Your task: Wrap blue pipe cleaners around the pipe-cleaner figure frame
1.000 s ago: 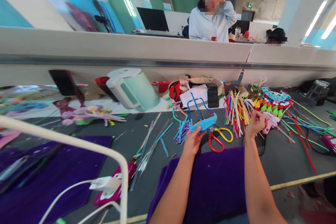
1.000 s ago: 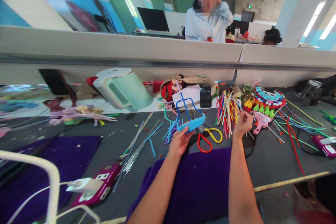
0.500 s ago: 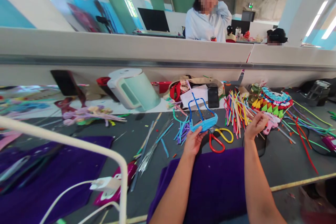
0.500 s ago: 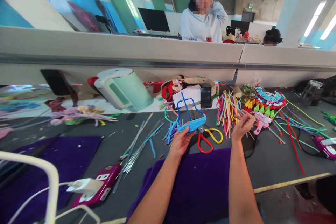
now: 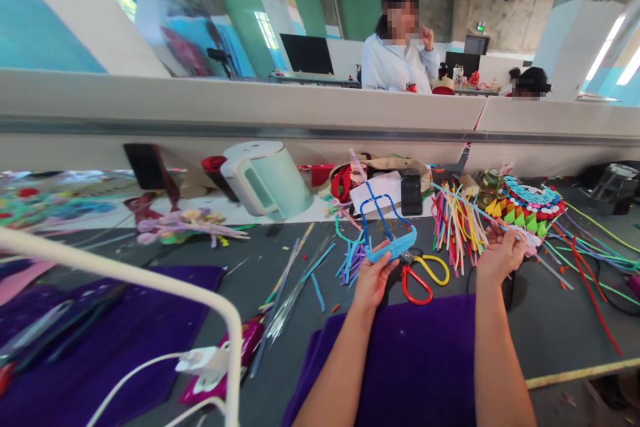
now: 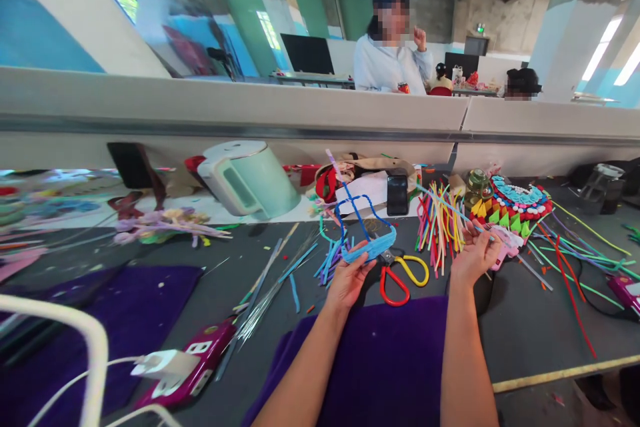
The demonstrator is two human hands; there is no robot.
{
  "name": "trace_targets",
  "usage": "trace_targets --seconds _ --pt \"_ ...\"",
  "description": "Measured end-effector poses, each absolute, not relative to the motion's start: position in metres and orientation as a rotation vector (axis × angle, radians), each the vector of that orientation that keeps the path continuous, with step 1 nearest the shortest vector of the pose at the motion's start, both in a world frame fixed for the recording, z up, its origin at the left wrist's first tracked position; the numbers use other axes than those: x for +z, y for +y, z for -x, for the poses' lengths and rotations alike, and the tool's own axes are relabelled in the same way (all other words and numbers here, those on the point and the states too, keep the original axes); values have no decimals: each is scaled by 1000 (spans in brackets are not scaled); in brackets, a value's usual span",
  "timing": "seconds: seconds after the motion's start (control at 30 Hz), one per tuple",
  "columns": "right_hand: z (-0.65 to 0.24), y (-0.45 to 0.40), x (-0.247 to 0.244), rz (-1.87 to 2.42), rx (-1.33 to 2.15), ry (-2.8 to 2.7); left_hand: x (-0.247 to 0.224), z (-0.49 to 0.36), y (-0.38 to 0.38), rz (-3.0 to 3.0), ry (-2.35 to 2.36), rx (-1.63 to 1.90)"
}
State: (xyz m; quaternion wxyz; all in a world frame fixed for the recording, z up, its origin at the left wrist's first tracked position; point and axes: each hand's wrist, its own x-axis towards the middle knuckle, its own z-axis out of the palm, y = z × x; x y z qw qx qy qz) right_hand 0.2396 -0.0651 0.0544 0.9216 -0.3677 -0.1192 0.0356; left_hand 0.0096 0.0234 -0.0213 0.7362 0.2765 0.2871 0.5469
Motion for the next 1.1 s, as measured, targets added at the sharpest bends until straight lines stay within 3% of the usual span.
trace_targets --seconds 0.2,1.1 --pt "-259 -61 34 662 364 -155 -16 -11 23 -603 621 1217" --pt "-258 -37 5 849 548 -254 -10 -8 24 -596 592 1146"
